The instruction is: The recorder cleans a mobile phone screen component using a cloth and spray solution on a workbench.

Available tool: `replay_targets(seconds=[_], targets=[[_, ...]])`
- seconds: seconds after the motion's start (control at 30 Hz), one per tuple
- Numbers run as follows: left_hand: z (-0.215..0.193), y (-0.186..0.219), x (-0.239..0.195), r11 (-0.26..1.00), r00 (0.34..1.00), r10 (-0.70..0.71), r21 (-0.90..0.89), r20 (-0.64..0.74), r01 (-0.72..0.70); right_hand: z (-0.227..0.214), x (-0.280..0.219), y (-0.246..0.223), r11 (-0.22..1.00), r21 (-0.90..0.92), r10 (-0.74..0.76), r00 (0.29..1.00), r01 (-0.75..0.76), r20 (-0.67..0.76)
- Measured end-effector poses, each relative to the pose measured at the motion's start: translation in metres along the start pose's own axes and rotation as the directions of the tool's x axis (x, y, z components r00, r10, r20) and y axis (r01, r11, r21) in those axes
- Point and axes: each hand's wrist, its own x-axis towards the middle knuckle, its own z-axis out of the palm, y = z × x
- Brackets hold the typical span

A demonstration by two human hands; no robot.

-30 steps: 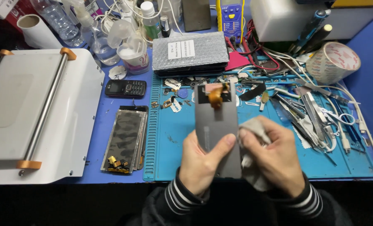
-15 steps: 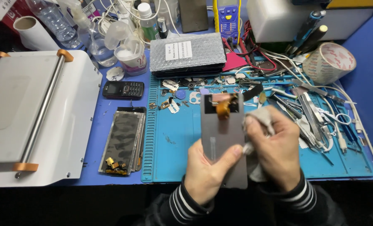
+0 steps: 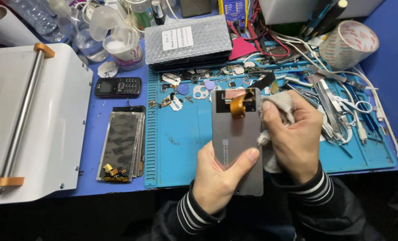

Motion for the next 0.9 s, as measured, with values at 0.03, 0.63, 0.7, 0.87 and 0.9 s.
replay_targets(seconds=[0.03,0.63,0.7,0.87,0.9], targets=[[-0.002,0.000,0.002,1.000,1.000,0.019,0.017,-0.011,-0.019,0.000,-0.002,0.000,1.000,0.011,0.017,1.000,-0.017,0.022],[0.005,0.002,-0.002,0.999,0.999,-0.028,0.023,0.041,0.027,-0.018,0.008,-0.001,0.999,-0.041,0.013,0.998,-0.010,0.059],[0.006,0.003,-0.003,0.999,0.997,-0.048,-0.012,0.055,0.048,-0.019,0.008,0.000,0.999,-0.031,0.017,0.999,-0.016,0.039],[0.006,0.000,-0.003,0.997,0.998,-0.060,-0.041,0.027,0.061,-0.017,0.011,-0.001,0.999,-0.054,0.006,0.998,-0.003,0.061],[0.006,-0.001,-0.003,0.997,0.998,-0.061,-0.040,0.030,0.062,-0.017,0.010,0.001,0.999,-0.054,0.006,0.998,-0.003,0.058]])
